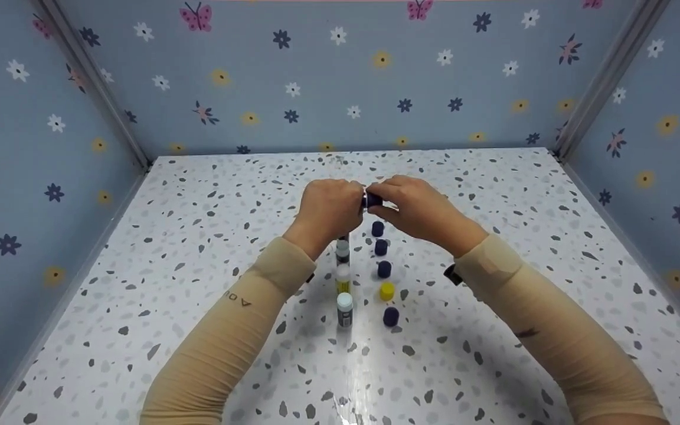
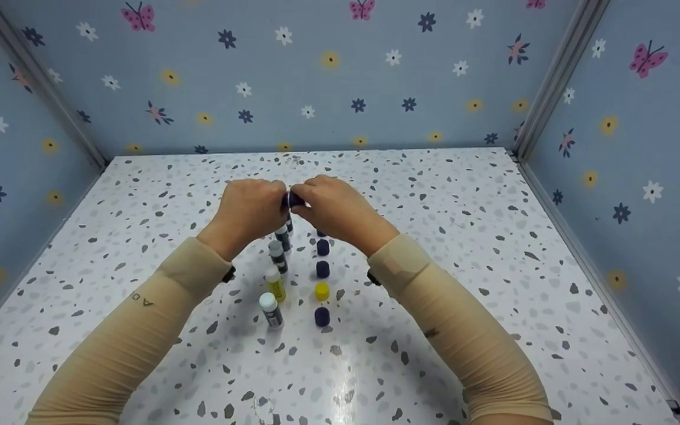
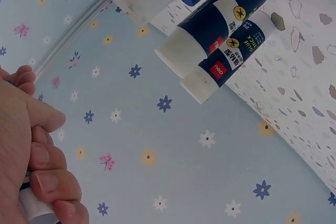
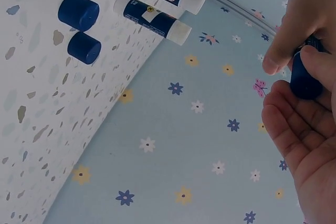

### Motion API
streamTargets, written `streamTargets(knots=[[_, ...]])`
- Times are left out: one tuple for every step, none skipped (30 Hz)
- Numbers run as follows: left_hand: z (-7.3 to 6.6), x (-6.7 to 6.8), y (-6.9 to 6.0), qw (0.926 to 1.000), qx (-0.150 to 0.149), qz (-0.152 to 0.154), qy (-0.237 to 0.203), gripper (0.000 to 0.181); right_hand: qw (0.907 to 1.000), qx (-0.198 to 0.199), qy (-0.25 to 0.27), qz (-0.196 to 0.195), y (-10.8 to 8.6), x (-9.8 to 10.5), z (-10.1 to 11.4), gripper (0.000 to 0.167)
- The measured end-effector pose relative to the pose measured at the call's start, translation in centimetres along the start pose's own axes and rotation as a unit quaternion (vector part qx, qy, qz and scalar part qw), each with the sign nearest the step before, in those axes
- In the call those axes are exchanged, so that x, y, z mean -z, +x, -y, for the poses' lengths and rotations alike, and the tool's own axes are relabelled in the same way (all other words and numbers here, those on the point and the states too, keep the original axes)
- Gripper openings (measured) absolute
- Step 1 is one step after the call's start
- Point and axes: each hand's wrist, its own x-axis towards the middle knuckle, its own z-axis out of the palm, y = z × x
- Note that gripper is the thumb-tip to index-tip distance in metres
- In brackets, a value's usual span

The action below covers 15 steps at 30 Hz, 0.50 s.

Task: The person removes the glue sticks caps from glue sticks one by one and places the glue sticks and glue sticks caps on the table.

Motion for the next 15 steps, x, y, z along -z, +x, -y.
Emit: streamTargets(knots=[[0.0,0.1,0.0,0.9999,0.002,0.008,-0.007,0.022,1.0,0.0,0.001,0.003,0.0,0.0,0.0,0.03],[0.1,0.2,0.1,0.9998,0.003,0.015,-0.013,0.022,1.0,0.001,0.002,0.004,0.0,0.1,0.0,0.03],[0.1,0.2,0.1,0.9996,0.005,0.021,-0.018,0.022,1.0,0.002,0.003,0.005,0.0,0.1,0.0,0.03],[0.1,0.3,0.1,0.9994,0.006,0.028,-0.022,0.023,1.0,0.004,0.004,0.006,0.0,0.1,0.0,0.03],[0.2,0.4,0.2,0.9991,0.007,0.034,-0.024,0.022,0.9999,0.007,0.006,0.006,0.1,0.1,0.0,0.03],[0.2,0.5,0.2,0.9988,0.01,0.04,-0.026,0.022,0.9999,0.009,0.008,0.005,0.1,0.1,0.0,0.03],[0.3,0.6,0.2,0.9985,0.011,0.047,-0.027,0.021,0.9999,0.011,0.009,0.004,0.1,0.1,0.0,0.03],[0.3,0.7,0.2,0.9981,0.012,0.053,-0.028,0.019,0.9998,0.013,0.011,0.004,0.1,0.1,-0.1,0.03],[0.4,0.7,0.3,0.9977,0.013,0.06,-0.029,0.018,0.9998,0.014,0.013,0.005,0.1,0.1,-0.1,0.03],[0.4,0.8,0.3,0.9972,0.014,0.066,-0.031,0.016,0.9998,0.015,0.014,0.005,0.1,0.1,-0.1,0.03],[0.4,0.9,0.3,0.9967,0.015,0.073,-0.033,0.015,0.9997,0.015,0.016,0.005,0.1,0.1,-0.1,0.03],[0.5,1.0,0.3,0.9961,0.016,0.079,-0.036,0.014,0.9997,0.017,0.017,0.005,0.1,0.1,-0.2,0.031],[0.5,1.1,0.3,0.9957,0.016,0.083,-0.038,0.014,0.9996,0.019,0.018,0.004,0.1,0.1,-0.2,0.031],[0.5,1.1,0.3,0.9952,0.017,0.088,-0.041,0.014,0.9996,0.021,0.02,0.004,0.1,0.1,-0.2,0.032],[0.6,1.2,0.3,0.9946,0.017,0.093,-0.043,0.014,0.9995,0.023,0.02,0.003,0.0,0.1,-0.2,0.032]])
